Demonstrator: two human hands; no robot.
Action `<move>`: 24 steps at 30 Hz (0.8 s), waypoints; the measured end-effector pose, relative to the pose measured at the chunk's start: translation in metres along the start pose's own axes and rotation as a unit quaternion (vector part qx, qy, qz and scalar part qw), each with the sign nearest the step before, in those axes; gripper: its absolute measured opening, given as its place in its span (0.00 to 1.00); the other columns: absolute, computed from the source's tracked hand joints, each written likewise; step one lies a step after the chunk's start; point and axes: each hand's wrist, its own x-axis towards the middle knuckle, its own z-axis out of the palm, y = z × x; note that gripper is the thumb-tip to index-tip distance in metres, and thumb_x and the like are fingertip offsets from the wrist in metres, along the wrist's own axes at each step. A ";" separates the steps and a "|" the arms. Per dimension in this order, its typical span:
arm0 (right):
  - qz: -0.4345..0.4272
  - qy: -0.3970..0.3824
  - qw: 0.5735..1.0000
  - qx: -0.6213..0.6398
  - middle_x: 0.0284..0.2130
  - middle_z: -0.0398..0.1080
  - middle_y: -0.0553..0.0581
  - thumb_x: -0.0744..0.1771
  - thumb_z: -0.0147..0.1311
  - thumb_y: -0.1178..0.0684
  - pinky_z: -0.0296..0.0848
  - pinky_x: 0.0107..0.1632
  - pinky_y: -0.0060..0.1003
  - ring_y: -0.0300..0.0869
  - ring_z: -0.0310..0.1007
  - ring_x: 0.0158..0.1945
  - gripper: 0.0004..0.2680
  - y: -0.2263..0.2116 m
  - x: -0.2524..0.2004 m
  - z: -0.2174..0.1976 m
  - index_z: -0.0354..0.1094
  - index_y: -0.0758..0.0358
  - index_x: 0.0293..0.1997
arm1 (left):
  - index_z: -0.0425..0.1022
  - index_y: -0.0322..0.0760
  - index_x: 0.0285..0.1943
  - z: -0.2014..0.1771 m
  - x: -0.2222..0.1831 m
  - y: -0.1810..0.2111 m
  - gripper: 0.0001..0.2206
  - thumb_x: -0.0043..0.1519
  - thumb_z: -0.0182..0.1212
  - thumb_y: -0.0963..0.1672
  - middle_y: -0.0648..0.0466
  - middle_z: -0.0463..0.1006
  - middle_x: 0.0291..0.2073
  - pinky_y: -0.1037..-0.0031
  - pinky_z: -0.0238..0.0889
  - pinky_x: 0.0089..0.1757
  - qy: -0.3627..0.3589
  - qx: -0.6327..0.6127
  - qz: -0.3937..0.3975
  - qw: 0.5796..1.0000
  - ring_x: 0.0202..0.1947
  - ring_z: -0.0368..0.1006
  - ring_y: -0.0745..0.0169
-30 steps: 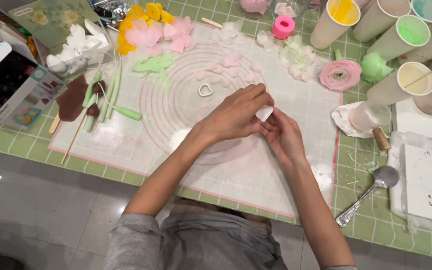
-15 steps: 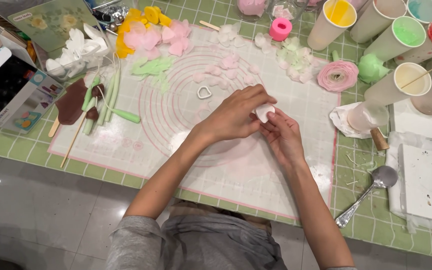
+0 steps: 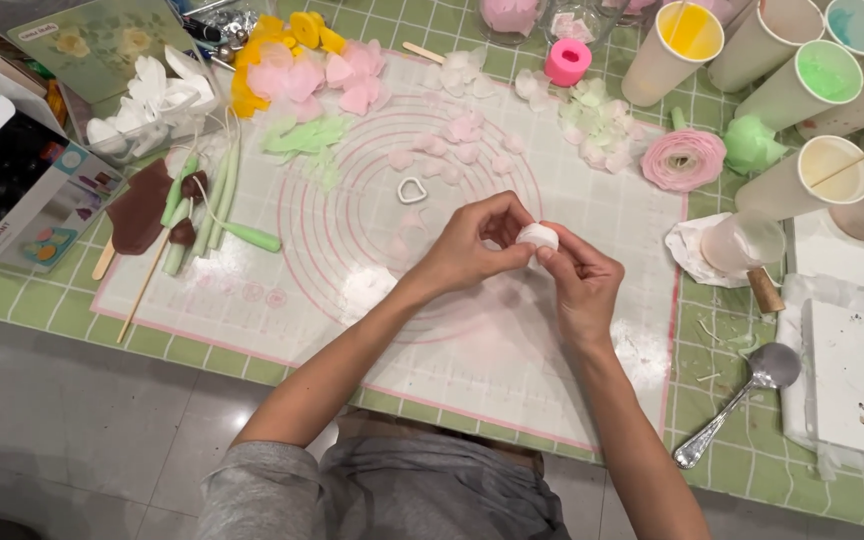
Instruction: Using a small cutter and hands to shape wax pieces into decorative elements on a silicone mat.
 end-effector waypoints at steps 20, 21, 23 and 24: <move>0.058 -0.008 0.990 0.126 0.46 0.76 0.61 0.68 0.54 0.62 0.77 0.51 0.34 0.40 0.76 0.45 0.12 -0.012 0.005 0.014 0.71 0.78 0.58 | 0.69 0.36 0.41 0.012 -0.002 0.001 0.11 0.55 0.67 0.43 0.62 0.71 0.28 0.80 0.61 0.32 0.051 0.035 -0.013 0.998 0.29 0.64 0.77; 0.060 -0.005 0.989 0.134 0.46 0.76 0.61 0.68 0.54 0.61 0.77 0.51 0.36 0.40 0.77 0.46 0.13 -0.014 0.006 0.013 0.70 0.77 0.58 | 0.70 0.36 0.43 0.012 -0.001 0.004 0.12 0.56 0.67 0.43 0.61 0.71 0.29 0.80 0.62 0.33 0.046 0.029 -0.005 0.998 0.30 0.66 0.77; 0.057 -0.010 0.990 0.131 0.46 0.76 0.61 0.68 0.54 0.61 0.78 0.52 0.36 0.40 0.77 0.46 0.13 -0.018 0.005 0.015 0.70 0.77 0.58 | 0.69 0.36 0.43 0.013 -0.001 -0.001 0.12 0.56 0.67 0.43 0.61 0.71 0.30 0.79 0.62 0.34 0.044 0.024 -0.006 0.999 0.31 0.65 0.76; 0.056 -0.015 0.990 0.128 0.46 0.76 0.61 0.68 0.55 0.60 0.79 0.53 0.37 0.40 0.77 0.47 0.13 -0.019 0.004 0.015 0.70 0.76 0.58 | 0.68 0.36 0.43 0.014 -0.002 -0.004 0.12 0.56 0.67 0.43 0.60 0.71 0.31 0.79 0.62 0.34 0.042 0.017 -0.008 0.999 0.32 0.65 0.76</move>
